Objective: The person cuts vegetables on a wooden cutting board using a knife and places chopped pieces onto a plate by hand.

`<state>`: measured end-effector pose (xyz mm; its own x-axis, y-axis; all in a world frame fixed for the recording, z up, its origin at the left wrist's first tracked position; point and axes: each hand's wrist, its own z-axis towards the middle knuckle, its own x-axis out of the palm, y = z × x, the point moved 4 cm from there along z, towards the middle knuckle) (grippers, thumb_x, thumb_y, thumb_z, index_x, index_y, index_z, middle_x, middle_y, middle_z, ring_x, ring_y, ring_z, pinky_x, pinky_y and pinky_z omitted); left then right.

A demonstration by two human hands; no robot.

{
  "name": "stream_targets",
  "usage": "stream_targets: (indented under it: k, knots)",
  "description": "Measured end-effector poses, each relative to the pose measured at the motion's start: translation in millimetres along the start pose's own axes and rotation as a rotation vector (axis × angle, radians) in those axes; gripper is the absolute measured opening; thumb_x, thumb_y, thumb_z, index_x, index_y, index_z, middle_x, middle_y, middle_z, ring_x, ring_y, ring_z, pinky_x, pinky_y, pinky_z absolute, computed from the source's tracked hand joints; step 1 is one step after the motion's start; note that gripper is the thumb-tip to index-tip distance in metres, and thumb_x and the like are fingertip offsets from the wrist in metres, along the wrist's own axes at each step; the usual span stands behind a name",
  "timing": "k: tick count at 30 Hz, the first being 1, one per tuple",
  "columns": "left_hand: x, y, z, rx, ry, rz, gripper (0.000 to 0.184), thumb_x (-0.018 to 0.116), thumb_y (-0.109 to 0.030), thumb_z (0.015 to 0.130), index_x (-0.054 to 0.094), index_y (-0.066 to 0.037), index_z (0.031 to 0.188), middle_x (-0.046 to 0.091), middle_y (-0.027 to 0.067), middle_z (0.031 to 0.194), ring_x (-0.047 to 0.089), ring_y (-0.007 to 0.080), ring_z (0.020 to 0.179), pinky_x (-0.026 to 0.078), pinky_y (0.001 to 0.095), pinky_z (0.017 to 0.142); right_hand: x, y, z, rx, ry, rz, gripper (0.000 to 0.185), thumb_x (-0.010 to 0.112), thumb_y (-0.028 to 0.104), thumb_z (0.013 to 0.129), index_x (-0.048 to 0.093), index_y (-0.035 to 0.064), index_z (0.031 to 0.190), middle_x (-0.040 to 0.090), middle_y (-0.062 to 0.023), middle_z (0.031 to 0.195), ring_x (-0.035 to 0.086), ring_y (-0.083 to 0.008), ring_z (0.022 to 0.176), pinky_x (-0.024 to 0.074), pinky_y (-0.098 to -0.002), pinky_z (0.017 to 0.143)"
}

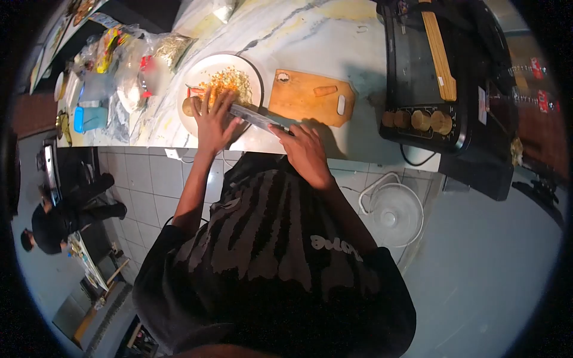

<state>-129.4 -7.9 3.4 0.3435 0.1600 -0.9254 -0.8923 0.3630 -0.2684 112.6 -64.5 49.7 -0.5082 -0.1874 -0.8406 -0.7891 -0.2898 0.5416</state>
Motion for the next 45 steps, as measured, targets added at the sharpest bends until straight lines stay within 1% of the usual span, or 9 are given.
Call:
stream_targets:
  k: [8, 11, 16, 18, 20, 24, 35, 40, 45]
  knots:
    - [1.1, 70.1, 70.6, -0.317, -0.125, -0.166, 0.057, 0.052, -0.047, 0.101, 0.061, 0.0, 0.132, 0.062, 0.0218, 0.134, 0.055, 0.0395, 0.127, 0.034, 0.0496, 0.115, -2.2, -55.9, -25.8, 0.056, -0.084, 0.536, 0.046, 0.062, 0.003, 0.093, 0.057, 0.0079, 0.139, 0.067, -0.0207, 0.124, 0.065, -0.0411, 0.109, 0.0519, -0.043, 0.091]
    - [18.7, 66.4, 71.5, -0.304, -0.043, -0.007, 0.06, 0.053, -0.049, 0.1, 0.062, 0.004, 0.128, 0.06, 0.0266, 0.133, 0.057, 0.0423, 0.122, 0.046, 0.0439, 0.105, 1.9, -86.0, -39.4, 0.195, -0.119, 0.548, 0.043, 0.06, 0.009, 0.099, 0.053, 0.0055, 0.142, 0.068, -0.0201, 0.117, 0.067, -0.0228, 0.097, 0.0497, -0.0326, 0.087]
    - [10.1, 45.7, 62.0, -0.335, 0.024, -0.17, 0.054, 0.058, -0.044, 0.099, 0.065, 0.002, 0.126, 0.062, 0.0265, 0.129, 0.06, 0.0416, 0.116, 0.048, 0.0448, 0.1, 9.4, -114.8, -60.7, 0.237, -0.193, 0.572, 0.047, 0.057, 0.015, 0.102, 0.046, 0.0091, 0.148, 0.067, -0.0222, 0.112, 0.067, -0.0287, 0.093, 0.0502, -0.0375, 0.084]
    - [-8.7, 5.4, 61.7, -0.17, -0.345, -0.017, 0.047, 0.065, -0.037, 0.096, 0.066, 0.002, 0.123, 0.066, 0.0247, 0.121, 0.062, 0.0412, 0.11, 0.049, 0.045, 0.097, 2.7, -113.6, -64.8, 0.147, -0.305, 0.558, 0.049, 0.055, 0.017, 0.103, 0.044, 0.0113, 0.15, 0.066, -0.0237, 0.11, 0.067, -0.033, 0.092, 0.0502, -0.04, 0.082]
    - [-2.9, -41.5, 53.5, -0.29, -0.286, -0.178, 0.038, 0.073, -0.027, 0.092, 0.068, 0.003, 0.116, 0.067, 0.025, 0.111, 0.064, 0.0407, 0.103, 0.051, 0.044, 0.09, -10.3, -105.0, -68.4, 0.321, 0.026, 0.495, 0.055, 0.055, 0.014, 0.101, 0.039, 0.0169, 0.153, 0.065, -0.0298, 0.114, 0.063, -0.0483, 0.102, 0.0513, -0.0517, 0.081]
    - [45.2, -101.5, 26.8, -0.435, 0.011, -0.442, 0.024, 0.075, -0.015, 0.088, 0.074, -0.003, 0.109, 0.069, 0.0166, 0.098, 0.067, 0.0329, 0.092, 0.054, 0.0404, 0.083, -17.5, -99.8, -91.1, 0.178, -0.004, 0.216, 0.061, 0.053, 0.01, 0.098, 0.036, 0.0237, 0.156, 0.064, -0.0258, 0.116, 0.064, -0.0473, 0.095, 0.0519, -0.055, 0.08]
    - [66.0, -119.3, 29.5, -0.41, -0.144, -0.328, 0.016, 0.079, -0.016, 0.083, 0.08, -0.01, 0.098, 0.071, 0.0078, 0.096, 0.063, 0.027, 0.09, 0.051, 0.0376, 0.082, -34.7, -115.9, -90.7, 0.297, 0.026, 0.19, 0.053, 0.048, 0.01, 0.103, 0.042, 0.0235, 0.154, 0.066, -0.0205, 0.099, 0.066, -0.0385, 0.085, 0.0524, -0.0429, 0.079]
    - [65.4, -124.6, 34.5, -0.403, -0.163, -0.335, 0.012, 0.079, -0.012, 0.08, 0.079, -0.01, 0.092, 0.068, 0.004, 0.091, 0.059, 0.0262, 0.088, 0.052, 0.0381, 0.079, -27.5, -117.8, -74.8, 0.284, 0.134, 0.611, 0.046, 0.047, 0.011, 0.104, 0.047, 0.0144, 0.15, 0.066, -0.0288, 0.109, 0.066, -0.0433, 0.095, 0.0492, -0.0348, 0.083]
    - [73.0, -131.7, 34.4, -0.434, -0.181, -0.334, 0.013, 0.08, -0.011, 0.08, 0.079, -0.011, 0.093, 0.064, 0.003, 0.087, 0.053, 0.0258, 0.083, 0.048, 0.0371, 0.076, -13.4, -118.8, -80.2, 0.416, 0.266, 0.658, 0.047, 0.047, 0.014, 0.104, 0.045, 0.0127, 0.151, 0.061, -0.0264, 0.131, 0.057, -0.0403, 0.127, 0.0438, -0.0367, 0.103]
